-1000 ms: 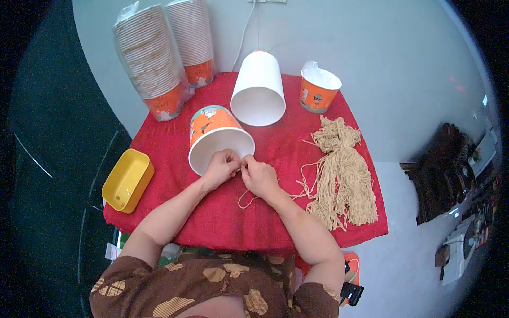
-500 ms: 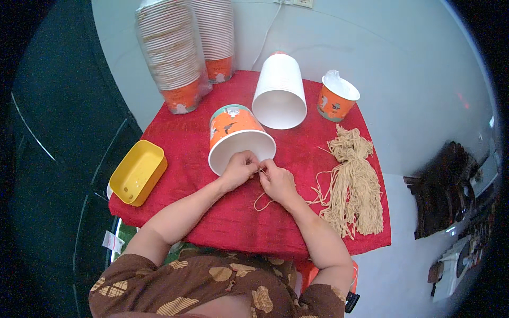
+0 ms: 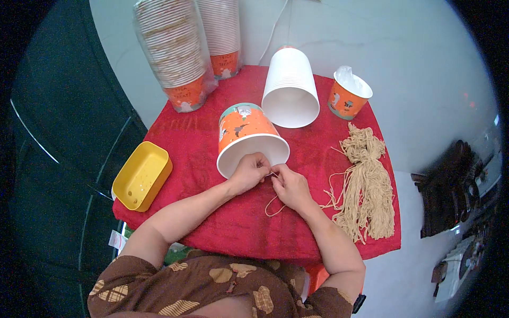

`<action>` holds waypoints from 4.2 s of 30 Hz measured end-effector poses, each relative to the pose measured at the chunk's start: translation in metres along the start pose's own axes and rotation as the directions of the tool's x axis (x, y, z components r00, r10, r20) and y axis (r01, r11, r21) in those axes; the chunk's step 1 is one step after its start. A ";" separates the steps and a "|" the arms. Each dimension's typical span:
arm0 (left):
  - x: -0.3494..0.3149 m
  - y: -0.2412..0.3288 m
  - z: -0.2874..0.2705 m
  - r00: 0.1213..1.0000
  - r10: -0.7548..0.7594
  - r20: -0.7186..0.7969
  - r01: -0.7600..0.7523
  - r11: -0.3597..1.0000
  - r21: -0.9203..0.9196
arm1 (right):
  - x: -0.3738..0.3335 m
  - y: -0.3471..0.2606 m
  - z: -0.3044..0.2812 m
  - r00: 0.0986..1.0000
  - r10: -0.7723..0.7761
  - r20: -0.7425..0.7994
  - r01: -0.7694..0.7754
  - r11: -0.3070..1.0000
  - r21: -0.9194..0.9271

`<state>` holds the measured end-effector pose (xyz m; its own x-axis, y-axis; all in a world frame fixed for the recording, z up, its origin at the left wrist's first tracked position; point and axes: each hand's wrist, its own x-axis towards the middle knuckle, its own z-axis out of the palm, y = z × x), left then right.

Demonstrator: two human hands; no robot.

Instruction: Attach string handles to paper cups to assemble small decorative buckets.

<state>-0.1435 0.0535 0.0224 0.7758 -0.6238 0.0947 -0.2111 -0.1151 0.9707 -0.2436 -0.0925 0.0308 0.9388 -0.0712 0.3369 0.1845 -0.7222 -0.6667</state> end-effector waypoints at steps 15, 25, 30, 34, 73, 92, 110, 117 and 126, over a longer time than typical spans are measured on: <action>-0.005 0.002 -0.003 0.998 -0.044 0.050 0.045 0.999 -0.030 | -0.004 -0.003 -0.001 0.998 -0.053 -0.026 0.055 0.996 0.066; -0.006 0.002 -0.005 0.995 -0.089 0.046 0.093 0.990 -0.104 | -0.003 -0.002 0.001 0.998 -0.060 -0.034 0.062 0.997 0.045; -0.006 0.014 -0.007 0.985 -0.157 0.076 0.165 0.981 -0.104 | -0.002 -0.001 0.001 0.997 -0.023 -0.069 0.030 0.995 0.098; -0.004 0.012 -0.008 0.985 -0.146 0.091 0.157 0.979 -0.128 | -0.001 -0.002 0.002 0.996 -0.008 -0.088 0.015 0.997 0.074; -0.013 0.012 -0.004 0.996 -0.074 0.055 0.085 0.969 -0.233 | 0.001 -0.004 0.015 0.964 -0.003 -0.267 0.037 0.992 0.123; -0.020 0.011 -0.001 0.963 0.266 -0.049 -0.218 0.871 0.440 | 0.000 0.000 0.020 0.958 -0.037 -0.283 0.043 0.999 0.015; -0.020 0.008 -0.002 0.942 0.334 -0.017 -0.302 0.873 0.384 | 0.001 -0.004 0.015 0.961 -0.132 -0.242 0.105 0.987 -0.122; -0.018 0.008 -0.005 0.967 0.252 -0.036 -0.223 0.908 0.354 | 0.001 -0.002 0.019 0.943 -0.223 -0.248 0.187 0.969 -0.161; -0.016 0.004 -0.007 0.969 0.242 -0.048 -0.211 0.914 0.347 | 0.000 -0.001 0.018 0.959 -0.195 -0.206 0.158 0.970 -0.183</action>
<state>-0.1525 0.0680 0.0258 0.7292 -0.5956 0.3370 -0.5629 -0.2420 0.7903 -0.2384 -0.0798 0.0195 0.8046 -0.0695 0.5897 0.2736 -0.8380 -0.4721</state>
